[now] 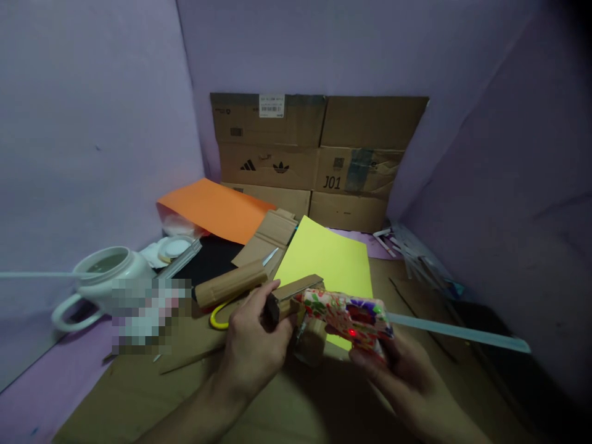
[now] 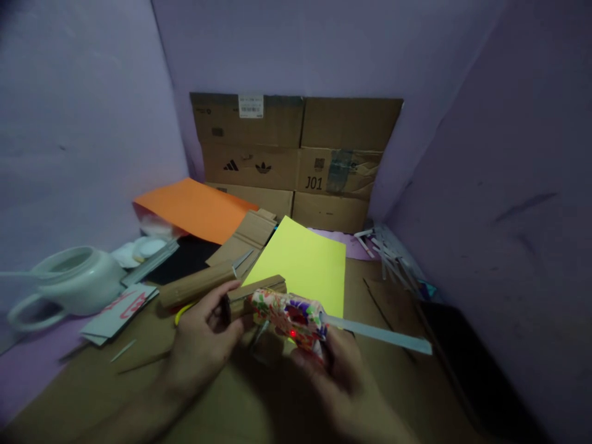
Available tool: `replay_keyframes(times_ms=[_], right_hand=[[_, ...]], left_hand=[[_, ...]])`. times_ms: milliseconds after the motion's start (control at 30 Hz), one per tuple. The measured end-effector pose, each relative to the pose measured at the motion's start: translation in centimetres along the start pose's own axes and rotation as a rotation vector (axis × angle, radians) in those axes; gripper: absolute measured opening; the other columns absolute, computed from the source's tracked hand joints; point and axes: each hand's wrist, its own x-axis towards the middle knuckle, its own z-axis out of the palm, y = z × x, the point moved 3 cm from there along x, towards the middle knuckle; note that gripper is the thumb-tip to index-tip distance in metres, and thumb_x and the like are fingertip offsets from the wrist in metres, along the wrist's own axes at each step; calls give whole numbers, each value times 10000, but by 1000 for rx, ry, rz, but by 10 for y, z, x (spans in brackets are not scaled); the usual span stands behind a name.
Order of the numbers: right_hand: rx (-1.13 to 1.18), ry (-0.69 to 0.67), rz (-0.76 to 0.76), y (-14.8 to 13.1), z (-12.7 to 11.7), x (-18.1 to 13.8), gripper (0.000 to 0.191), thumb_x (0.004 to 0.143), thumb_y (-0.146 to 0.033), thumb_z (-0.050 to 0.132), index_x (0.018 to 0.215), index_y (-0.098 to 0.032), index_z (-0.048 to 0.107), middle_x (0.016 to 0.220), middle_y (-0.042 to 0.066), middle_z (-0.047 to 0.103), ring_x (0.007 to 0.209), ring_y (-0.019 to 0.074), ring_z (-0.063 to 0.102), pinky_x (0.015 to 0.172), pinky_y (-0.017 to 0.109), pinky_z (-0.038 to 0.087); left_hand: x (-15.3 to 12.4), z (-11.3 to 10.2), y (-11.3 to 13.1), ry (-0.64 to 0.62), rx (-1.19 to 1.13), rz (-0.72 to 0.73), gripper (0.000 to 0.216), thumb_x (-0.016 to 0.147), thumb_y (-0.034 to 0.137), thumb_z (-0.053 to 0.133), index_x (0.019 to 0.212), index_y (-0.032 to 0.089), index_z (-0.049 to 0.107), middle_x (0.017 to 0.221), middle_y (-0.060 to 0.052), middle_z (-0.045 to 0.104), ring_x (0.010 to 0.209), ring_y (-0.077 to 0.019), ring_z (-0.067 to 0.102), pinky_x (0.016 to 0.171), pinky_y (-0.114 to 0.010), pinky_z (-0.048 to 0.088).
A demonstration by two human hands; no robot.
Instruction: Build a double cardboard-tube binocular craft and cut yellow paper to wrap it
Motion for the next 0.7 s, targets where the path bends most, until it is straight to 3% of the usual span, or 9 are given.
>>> replay_keyframes(times_ms=[133,300,700], right_hand=[[-69,-55,-62,-6,2,1,305,850,-289,557,1121,-188,653,1099,111,711,985,255,675,849,305,544],[-118,-156,-88,-9,2,1,422,889,-269,507,1303,-188,529,1330,93,568,1197,273,546,983,349,455],[-126,-194,-107,-4,3,0,425,911,-254,477,1333,-208,486,1415,87,473,1270,277,461,1032,393,384]], left_hand=[[1,1,1,4,30,54,450,702,206,591,1144,119,591,1040,-123,682,947,-271,664,850,-424,545],[0,1,2,35,77,113,431,701,182,592,1127,119,605,1035,-111,679,926,-258,667,889,-422,531],[-1,1,5,24,106,182,419,714,159,572,1128,104,597,1045,-119,677,921,-236,665,878,-389,542]])
